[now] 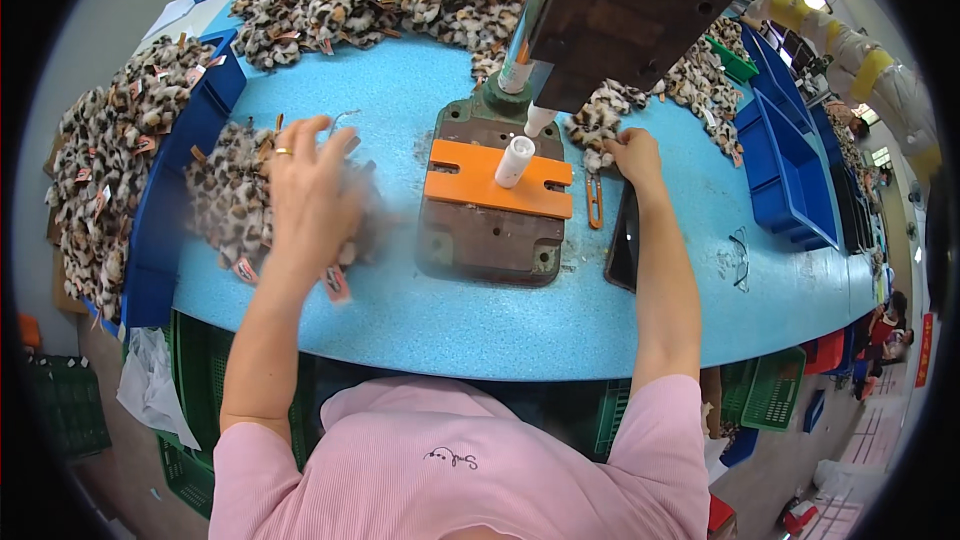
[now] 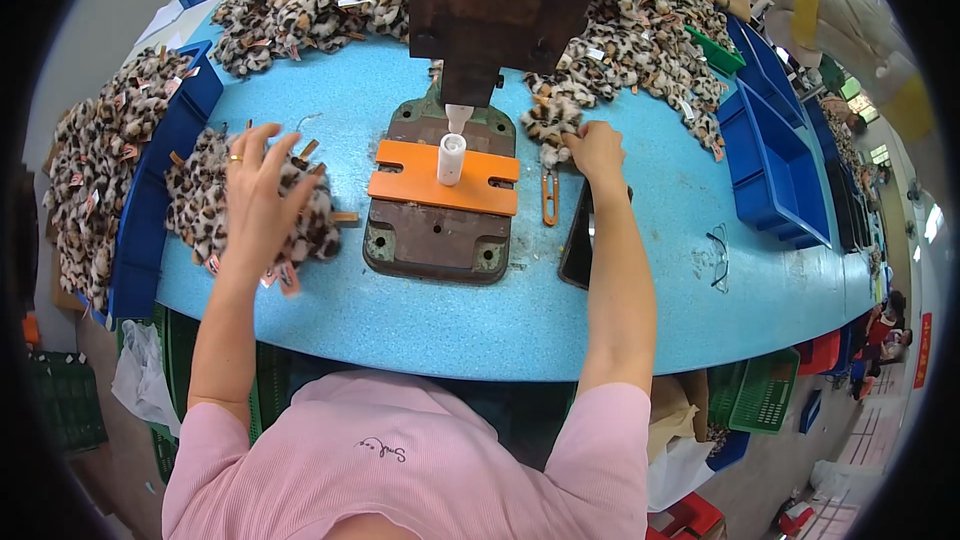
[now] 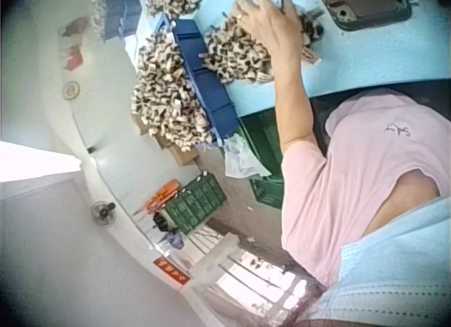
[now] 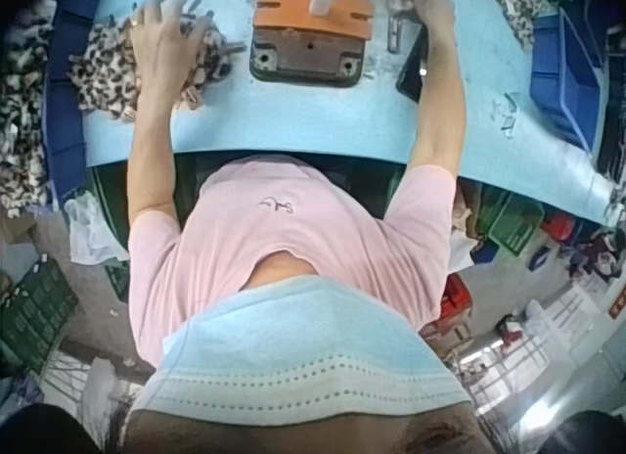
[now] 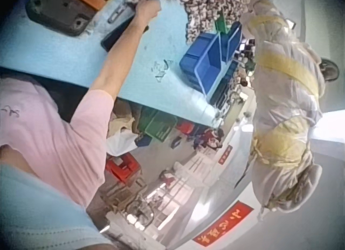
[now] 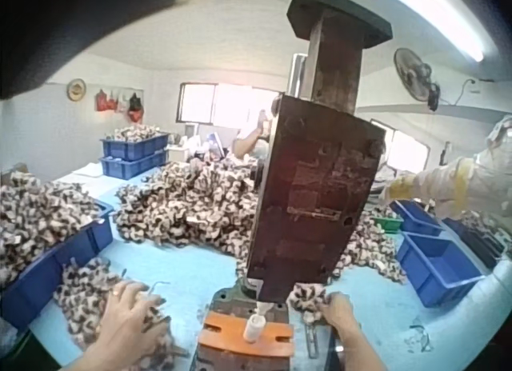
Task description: Using a manual press machine to attach components or tags to leopard-print plush toy parts on a factory workbench.
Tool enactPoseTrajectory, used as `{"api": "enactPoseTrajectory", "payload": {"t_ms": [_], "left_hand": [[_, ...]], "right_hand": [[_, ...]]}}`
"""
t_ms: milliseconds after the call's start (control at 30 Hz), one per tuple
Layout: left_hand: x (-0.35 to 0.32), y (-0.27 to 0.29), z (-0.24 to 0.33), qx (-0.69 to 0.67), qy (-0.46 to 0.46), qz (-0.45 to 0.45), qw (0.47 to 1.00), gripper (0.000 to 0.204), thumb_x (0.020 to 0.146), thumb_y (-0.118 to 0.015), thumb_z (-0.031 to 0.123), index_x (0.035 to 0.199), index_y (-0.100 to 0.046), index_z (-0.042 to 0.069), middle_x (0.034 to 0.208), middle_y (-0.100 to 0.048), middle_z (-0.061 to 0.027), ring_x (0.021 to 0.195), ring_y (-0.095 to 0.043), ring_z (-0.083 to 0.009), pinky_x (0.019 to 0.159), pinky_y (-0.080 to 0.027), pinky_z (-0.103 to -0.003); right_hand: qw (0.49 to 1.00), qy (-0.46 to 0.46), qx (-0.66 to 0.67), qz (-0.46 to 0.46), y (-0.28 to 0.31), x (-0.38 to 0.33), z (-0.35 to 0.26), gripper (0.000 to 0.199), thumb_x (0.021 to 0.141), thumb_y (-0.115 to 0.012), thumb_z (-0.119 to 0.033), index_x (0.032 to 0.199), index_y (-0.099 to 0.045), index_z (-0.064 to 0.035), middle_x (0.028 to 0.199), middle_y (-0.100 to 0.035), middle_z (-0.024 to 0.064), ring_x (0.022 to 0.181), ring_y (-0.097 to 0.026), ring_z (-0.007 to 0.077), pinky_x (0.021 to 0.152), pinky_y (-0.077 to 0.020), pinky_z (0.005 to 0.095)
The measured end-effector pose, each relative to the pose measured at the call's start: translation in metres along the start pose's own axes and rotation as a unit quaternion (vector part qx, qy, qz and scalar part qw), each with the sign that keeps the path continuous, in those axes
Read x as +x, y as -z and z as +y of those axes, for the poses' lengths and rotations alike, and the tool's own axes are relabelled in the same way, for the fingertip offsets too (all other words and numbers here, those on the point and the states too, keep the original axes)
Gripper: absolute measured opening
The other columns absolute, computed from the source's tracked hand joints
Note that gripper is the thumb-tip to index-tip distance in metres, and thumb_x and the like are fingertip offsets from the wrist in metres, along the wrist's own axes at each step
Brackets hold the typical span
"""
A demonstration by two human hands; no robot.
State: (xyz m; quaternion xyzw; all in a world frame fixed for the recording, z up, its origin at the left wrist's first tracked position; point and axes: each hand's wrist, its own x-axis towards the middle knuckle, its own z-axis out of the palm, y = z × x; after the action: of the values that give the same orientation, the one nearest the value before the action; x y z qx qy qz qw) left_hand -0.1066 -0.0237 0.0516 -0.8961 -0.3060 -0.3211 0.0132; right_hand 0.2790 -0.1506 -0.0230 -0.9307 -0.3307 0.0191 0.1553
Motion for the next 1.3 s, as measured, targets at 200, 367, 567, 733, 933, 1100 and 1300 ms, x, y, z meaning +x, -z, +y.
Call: {"api": "enactPoseTrajectory", "payload": {"t_ms": [200,367,567,733,933,1100,1300], "left_hand": [[-0.012,-0.004,0.083,-0.614,0.120,-0.275,0.730,0.040,0.077,-0.059,0.009,0.114,-0.047,0.000,0.109,-0.052,-0.0104,0.098,-0.052,-0.0174,0.076,-0.048,-0.029],[0.006,-0.036,0.107,-0.812,0.315,-0.265,0.414,0.034,0.083,-0.055,0.018,0.109,-0.046,-0.002,0.093,-0.058,-0.0083,0.079,-0.059,-0.0130,0.061,-0.051,-0.024],[-0.005,-0.015,0.089,-0.708,0.243,-0.288,0.598,0.019,0.067,-0.068,0.000,0.081,-0.056,0.000,0.082,-0.059,-0.0045,0.070,-0.057,-0.0084,0.059,-0.048,-0.021],[-0.014,-0.012,0.078,-0.602,0.131,-0.221,0.756,0.022,0.061,-0.073,0.003,0.072,-0.054,0.001,0.068,-0.057,0.0000,0.063,-0.052,-0.0037,0.053,-0.043,-0.018],[-0.015,-0.024,0.062,-0.718,0.194,-0.232,0.626,0.021,0.064,-0.064,-0.006,0.066,-0.046,0.004,0.079,-0.057,-0.0038,0.070,-0.052,-0.0065,0.060,-0.044,-0.021],[0.004,-0.070,0.064,-0.829,0.268,-0.116,0.477,0.019,0.070,-0.061,-0.005,0.073,-0.046,0.006,0.077,-0.058,-0.0062,0.067,-0.056,-0.0108,0.057,-0.045,-0.023],[0.046,-0.085,0.066,-0.679,0.367,-0.090,0.629,0.014,0.075,-0.059,0.004,0.069,-0.047,0.006,0.060,-0.052,-0.0021,0.043,-0.048,-0.0083,0.033,-0.039,-0.025]], "right_hand": [[0.922,0.247,0.227,0.195,0.055,-0.076,-0.050,0.011,0.072,-0.060,-0.004,0.077,-0.052,0.0011,0.085,-0.053,0.0135,0.069,-0.053,0.0268,0.061,-0.0445,0.0323],[0.847,0.452,0.203,0.190,0.083,-0.168,-0.081,0.017,0.063,-0.062,0.004,0.075,-0.050,-0.0004,0.087,-0.052,0.0126,0.071,-0.054,0.0215,0.059,-0.0455,0.0304],[0.744,0.091,0.609,-0.260,0.071,-0.169,-0.066,0.017,0.087,-0.042,-0.009,0.085,-0.056,-0.0003,0.087,-0.057,0.0076,0.074,-0.054,0.0106,0.067,-0.0447,0.0215],[0.643,0.236,0.645,-0.339,0.047,-0.180,-0.085,0.008,0.073,-0.053,0.006,0.079,-0.053,0.0014,0.092,-0.052,0.0076,0.078,-0.051,0.0093,0.067,-0.0432,0.0201],[0.574,0.121,0.744,-0.320,0.042,-0.177,-0.092,0.012,0.073,-0.057,0.002,0.078,-0.048,-0.0025,0.083,-0.055,0.0039,0.068,-0.054,0.0066,0.055,-0.0464,0.0181],[0.839,0.187,0.510,0.026,0.024,-0.151,-0.113,0.009,0.069,-0.057,0.005,0.074,-0.053,-0.0015,0.070,-0.059,0.0037,0.063,-0.054,0.0062,0.055,-0.0430,0.0207],[0.874,0.179,0.453,-0.005,0.027,-0.098,-0.128,0.002,0.070,-0.054,0.003,0.069,-0.055,0.0008,0.059,-0.054,0.0009,0.054,-0.047,0.0056,0.049,-0.0383,0.0211]]}}
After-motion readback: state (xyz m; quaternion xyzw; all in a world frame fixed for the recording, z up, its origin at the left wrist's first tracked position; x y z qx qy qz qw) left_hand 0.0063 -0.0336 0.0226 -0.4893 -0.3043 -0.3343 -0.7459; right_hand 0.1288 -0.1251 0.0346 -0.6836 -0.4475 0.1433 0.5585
